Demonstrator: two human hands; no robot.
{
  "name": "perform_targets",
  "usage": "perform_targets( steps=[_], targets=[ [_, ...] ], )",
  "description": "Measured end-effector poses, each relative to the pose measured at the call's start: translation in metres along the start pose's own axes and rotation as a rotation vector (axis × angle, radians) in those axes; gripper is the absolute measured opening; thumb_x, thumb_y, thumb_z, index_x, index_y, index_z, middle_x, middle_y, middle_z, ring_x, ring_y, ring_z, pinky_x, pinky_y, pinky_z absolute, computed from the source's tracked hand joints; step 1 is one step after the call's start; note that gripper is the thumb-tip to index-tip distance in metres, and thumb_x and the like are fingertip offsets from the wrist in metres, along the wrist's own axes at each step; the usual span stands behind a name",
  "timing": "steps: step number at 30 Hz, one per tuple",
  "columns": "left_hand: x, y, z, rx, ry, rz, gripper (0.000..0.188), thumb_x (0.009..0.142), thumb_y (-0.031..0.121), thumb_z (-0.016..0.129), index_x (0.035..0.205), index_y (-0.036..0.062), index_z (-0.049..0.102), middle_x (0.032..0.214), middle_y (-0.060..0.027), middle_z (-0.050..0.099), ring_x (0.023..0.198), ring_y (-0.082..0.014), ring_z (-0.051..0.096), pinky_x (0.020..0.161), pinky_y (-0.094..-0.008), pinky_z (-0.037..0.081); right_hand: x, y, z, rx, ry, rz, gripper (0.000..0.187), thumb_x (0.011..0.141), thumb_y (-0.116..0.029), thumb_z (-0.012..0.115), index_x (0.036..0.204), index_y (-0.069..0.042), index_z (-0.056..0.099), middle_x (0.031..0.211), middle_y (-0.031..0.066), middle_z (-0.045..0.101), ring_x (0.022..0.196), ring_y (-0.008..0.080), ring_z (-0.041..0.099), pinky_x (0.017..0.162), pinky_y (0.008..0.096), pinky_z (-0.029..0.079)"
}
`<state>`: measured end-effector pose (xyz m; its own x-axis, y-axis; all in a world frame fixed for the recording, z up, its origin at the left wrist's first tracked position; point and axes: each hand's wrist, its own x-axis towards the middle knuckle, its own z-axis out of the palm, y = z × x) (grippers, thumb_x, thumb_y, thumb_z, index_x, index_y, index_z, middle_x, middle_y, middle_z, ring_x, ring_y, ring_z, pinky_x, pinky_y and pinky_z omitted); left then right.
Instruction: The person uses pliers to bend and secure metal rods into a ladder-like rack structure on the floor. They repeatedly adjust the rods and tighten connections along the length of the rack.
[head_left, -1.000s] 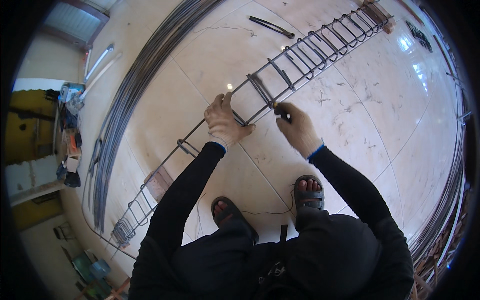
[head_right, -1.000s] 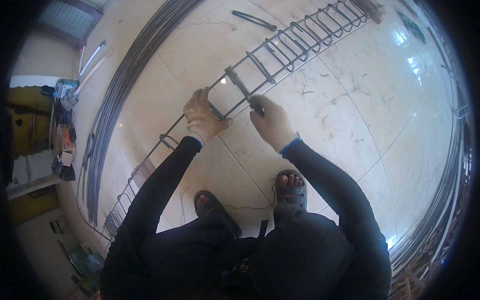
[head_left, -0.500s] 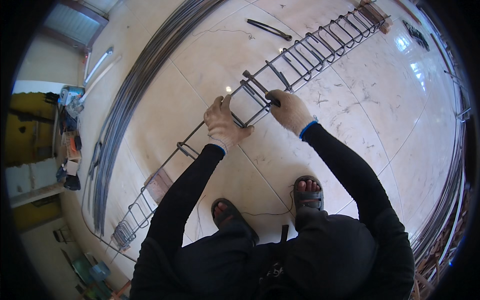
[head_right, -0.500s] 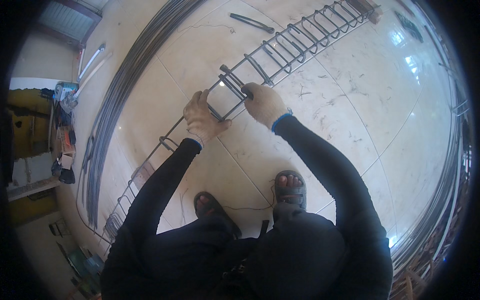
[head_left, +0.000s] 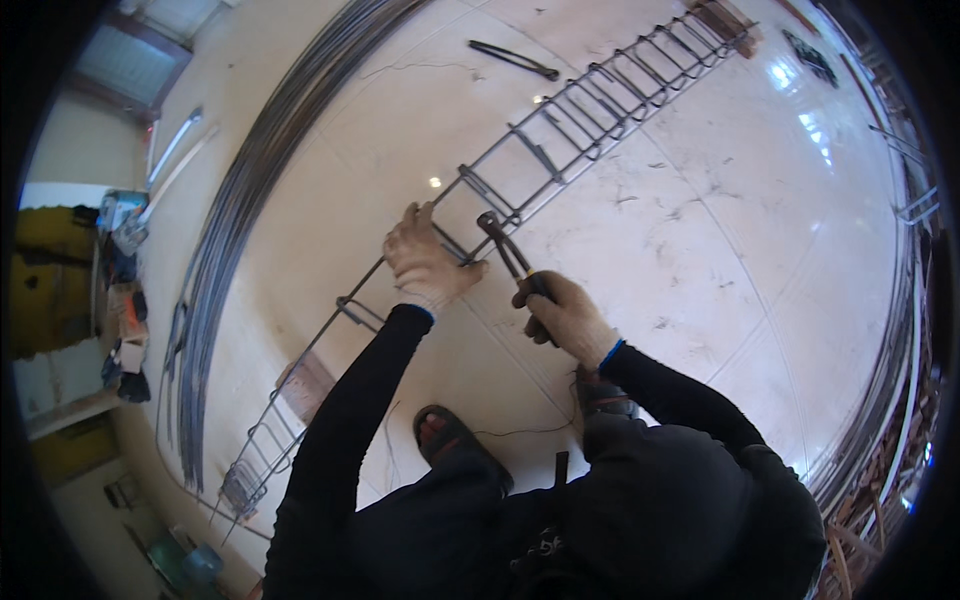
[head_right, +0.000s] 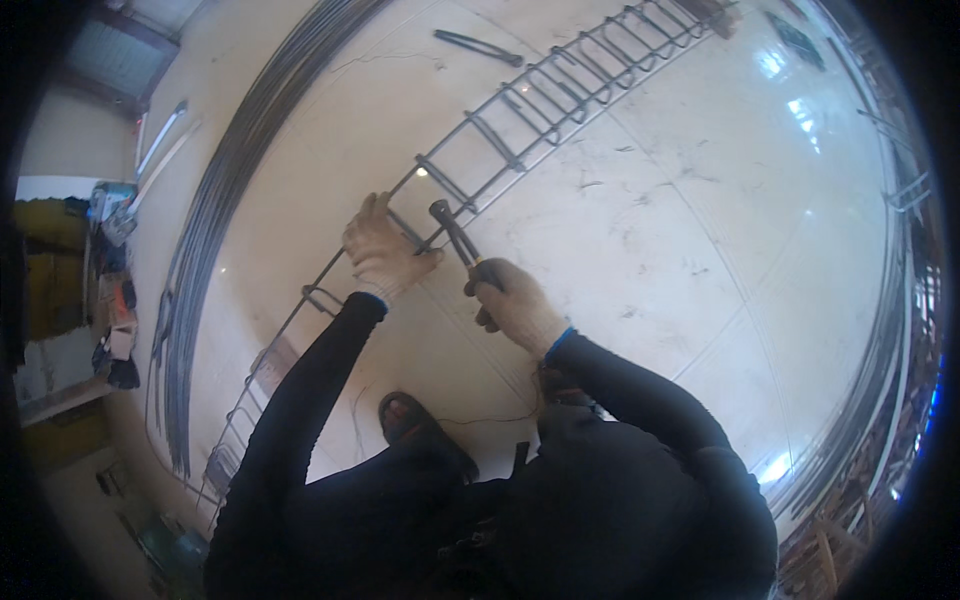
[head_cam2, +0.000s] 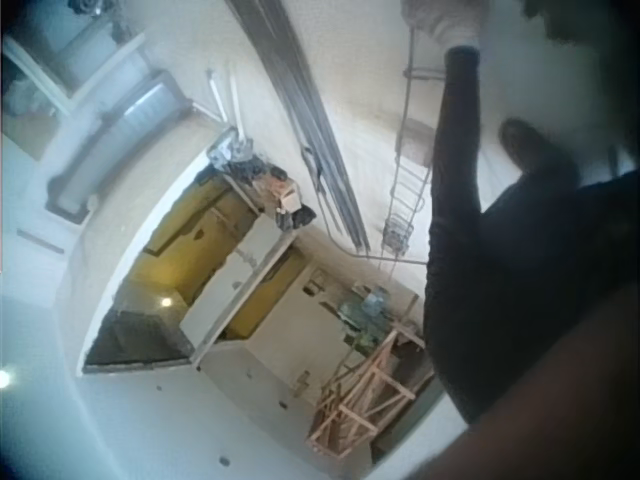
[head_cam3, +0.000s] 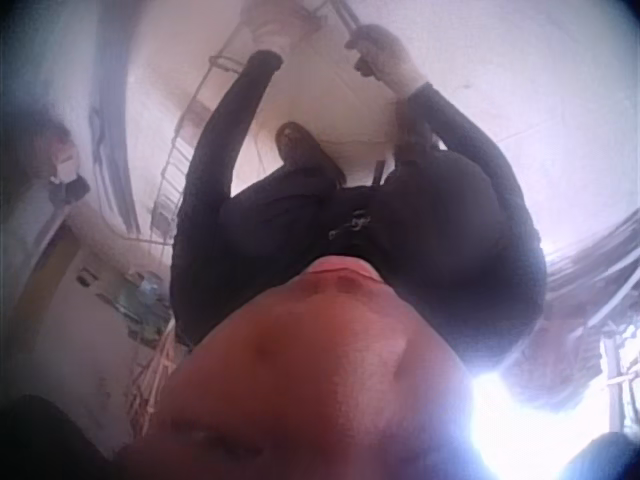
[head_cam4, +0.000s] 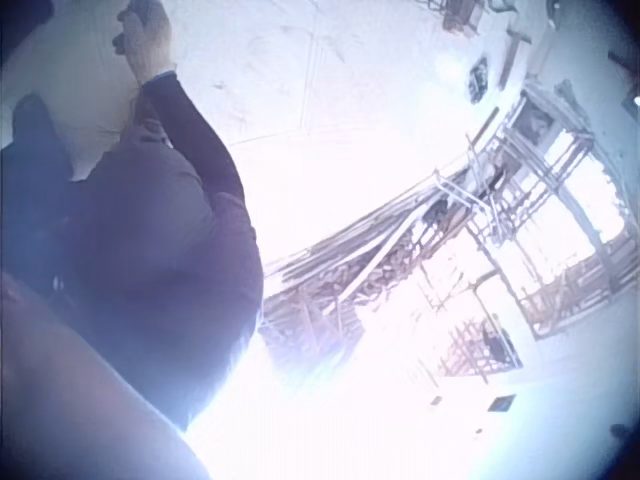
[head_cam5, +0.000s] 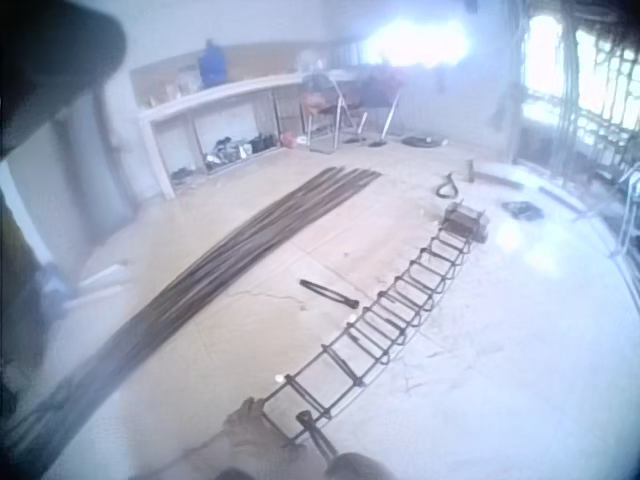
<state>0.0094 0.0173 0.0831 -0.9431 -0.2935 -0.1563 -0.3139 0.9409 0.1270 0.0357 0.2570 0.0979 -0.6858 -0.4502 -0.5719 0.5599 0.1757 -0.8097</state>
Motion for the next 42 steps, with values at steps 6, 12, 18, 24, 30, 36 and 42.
perform_targets(
  steps=[6, 12, 18, 24, 30, 36, 42],
  targets=[
    [-0.002, -0.003, -0.005, -0.002, 0.019, 0.075, 0.116, 0.066, 0.052, 0.097, 0.156, -0.0005, 0.046, 0.159, -0.0271, 0.049, 0.147, -0.0425, 0.049, 0.122, -0.0535, 0.039, -0.031, 0.032, -0.006, 0.252, 0.042, 0.062, 0.037, 0.103, -0.013, 0.054, 0.137, 0.002, 0.057, 0.119, 0.0125, 0.073, 0.076, 0.0188, 0.071, 0.064, 0.0314, 0.057],
    [0.0, -0.045, 0.011, -0.176, 0.135, -0.098, 0.097, 0.077, 0.058, 0.09, 0.147, -0.0017, 0.06, 0.14, -0.0266, 0.067, 0.133, -0.0402, 0.064, 0.117, -0.0498, 0.046, -0.017, 0.021, -0.02, 0.646, -0.211, 0.241, 0.036, 0.112, -0.022, 0.051, 0.143, -0.005, 0.051, 0.135, 0.0159, 0.065, 0.095, 0.0237, 0.07, 0.078, 0.0389, 0.061],
    [0.018, -0.018, -0.03, -0.224, -0.187, -0.306, 0.092, 0.089, 0.075, 0.068, 0.135, -0.0046, 0.07, 0.128, -0.0261, 0.074, 0.126, -0.0413, 0.069, 0.111, -0.0467, 0.05, 0.022, 0.01, -0.024, 0.54, -0.293, 0.262, 0.04, 0.111, -0.031, 0.059, 0.14, -0.004, 0.056, 0.124, 0.0126, 0.063, 0.092, 0.0206, 0.064, 0.078, 0.0376, 0.056],
    [0.053, -0.051, -0.005, -0.444, -0.27, -0.313, 0.094, 0.094, 0.074, 0.063, 0.14, -0.0077, 0.067, 0.14, -0.0294, 0.07, 0.134, -0.0405, 0.066, 0.115, -0.0437, 0.048, 0.027, -0.009, -0.004, 0.819, -0.241, 0.314, 0.022, 0.11, -0.024, 0.058, 0.122, -0.005, 0.059, 0.106, 0.0091, 0.062, 0.084, 0.0195, 0.06, 0.072, 0.0356, 0.053],
    [0.05, -0.048, -0.01, -0.452, -0.318, -0.268, 0.092, 0.095, 0.072, 0.063, 0.141, -0.0074, 0.067, 0.139, -0.0284, 0.07, 0.135, -0.0386, 0.065, 0.115, -0.0419, 0.047, 0.037, -0.013, 0.018, 1.026, -0.115, 0.339, 0.016, 0.109, -0.021, 0.056, 0.12, -0.009, 0.057, 0.103, 0.0074, 0.061, 0.081, 0.0178, 0.058, 0.069, 0.0338, 0.05],
    [0.051, -0.06, 0.002, -0.521, -0.285, -0.238, 0.088, 0.097, 0.071, 0.064, 0.136, -0.0077, 0.069, 0.133, -0.0263, 0.073, 0.129, -0.0364, 0.068, 0.111, -0.0415, 0.048, 0.036, -0.004, -0.015, 0.675, -0.295, 0.364, 0.018, 0.109, -0.019, 0.054, 0.126, -0.012, 0.055, 0.101, 0.0052, 0.061, 0.077, 0.0154, 0.057, 0.067, 0.0326, 0.05],
    [0.058, -0.064, 0.01, -0.542, -0.296, -0.224, 0.089, 0.097, 0.071, 0.065, 0.138, -0.0084, 0.068, 0.133, -0.0255, 0.074, 0.129, -0.0354, 0.067, 0.112, -0.0406, 0.048, 0.061, 0.019, -0.025, 0.661, -0.498, 0.373, 0.021, 0.111, -0.023, 0.055, 0.13, -0.014, 0.055, 0.1, 0.0043, 0.061, 0.074, 0.0137, 0.055, 0.063, 0.032, 0.048]
  ],
)
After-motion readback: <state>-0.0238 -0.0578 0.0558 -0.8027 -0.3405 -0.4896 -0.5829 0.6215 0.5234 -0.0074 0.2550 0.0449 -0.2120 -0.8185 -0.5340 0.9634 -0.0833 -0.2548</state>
